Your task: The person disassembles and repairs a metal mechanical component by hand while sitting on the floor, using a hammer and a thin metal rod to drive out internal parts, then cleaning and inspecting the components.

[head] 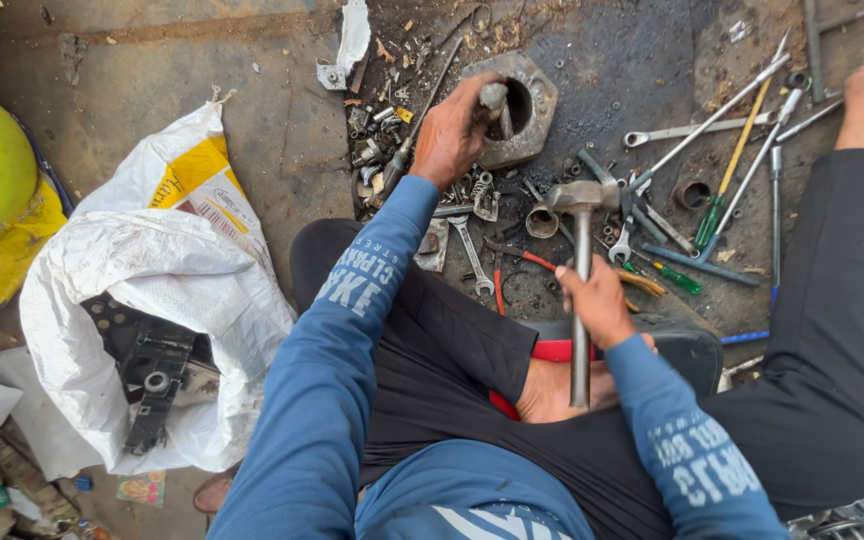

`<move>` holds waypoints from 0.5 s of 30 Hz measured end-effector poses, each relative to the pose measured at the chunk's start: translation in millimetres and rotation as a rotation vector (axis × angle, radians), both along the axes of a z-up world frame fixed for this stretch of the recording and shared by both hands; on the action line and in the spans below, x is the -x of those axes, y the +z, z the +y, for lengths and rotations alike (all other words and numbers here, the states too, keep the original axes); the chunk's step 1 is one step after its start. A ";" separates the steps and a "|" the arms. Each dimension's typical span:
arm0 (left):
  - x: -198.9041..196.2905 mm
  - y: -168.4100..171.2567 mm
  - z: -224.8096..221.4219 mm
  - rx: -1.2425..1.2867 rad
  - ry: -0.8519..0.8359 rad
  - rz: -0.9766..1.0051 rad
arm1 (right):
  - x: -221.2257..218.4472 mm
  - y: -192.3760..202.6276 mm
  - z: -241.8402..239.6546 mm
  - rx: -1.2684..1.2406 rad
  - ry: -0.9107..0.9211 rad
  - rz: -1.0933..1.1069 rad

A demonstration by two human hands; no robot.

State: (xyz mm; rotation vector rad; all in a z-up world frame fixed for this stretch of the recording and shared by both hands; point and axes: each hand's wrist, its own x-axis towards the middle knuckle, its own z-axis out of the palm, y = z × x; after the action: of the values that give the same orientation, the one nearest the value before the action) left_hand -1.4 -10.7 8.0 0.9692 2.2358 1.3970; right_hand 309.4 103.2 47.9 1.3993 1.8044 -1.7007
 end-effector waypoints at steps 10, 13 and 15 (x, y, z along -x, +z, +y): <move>1.6 -14.0 2.1 0.042 -0.037 0.086 | 100.8 126.1 7.4 -0.872 0.472 0.730; -2.7 -13.7 -2.7 0.013 -0.034 0.062 | 119.9 121.8 7.5 -0.994 0.575 0.592; 0.5 -11.4 -4.4 -0.069 -0.018 0.052 | 136.9 109.7 8.7 -0.960 0.673 0.447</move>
State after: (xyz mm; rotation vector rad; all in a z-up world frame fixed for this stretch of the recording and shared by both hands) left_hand -1.9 -15.1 -3.4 1.0572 2.2232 1.4653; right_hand 172.6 111.9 157.6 0.4476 3.0943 -0.8152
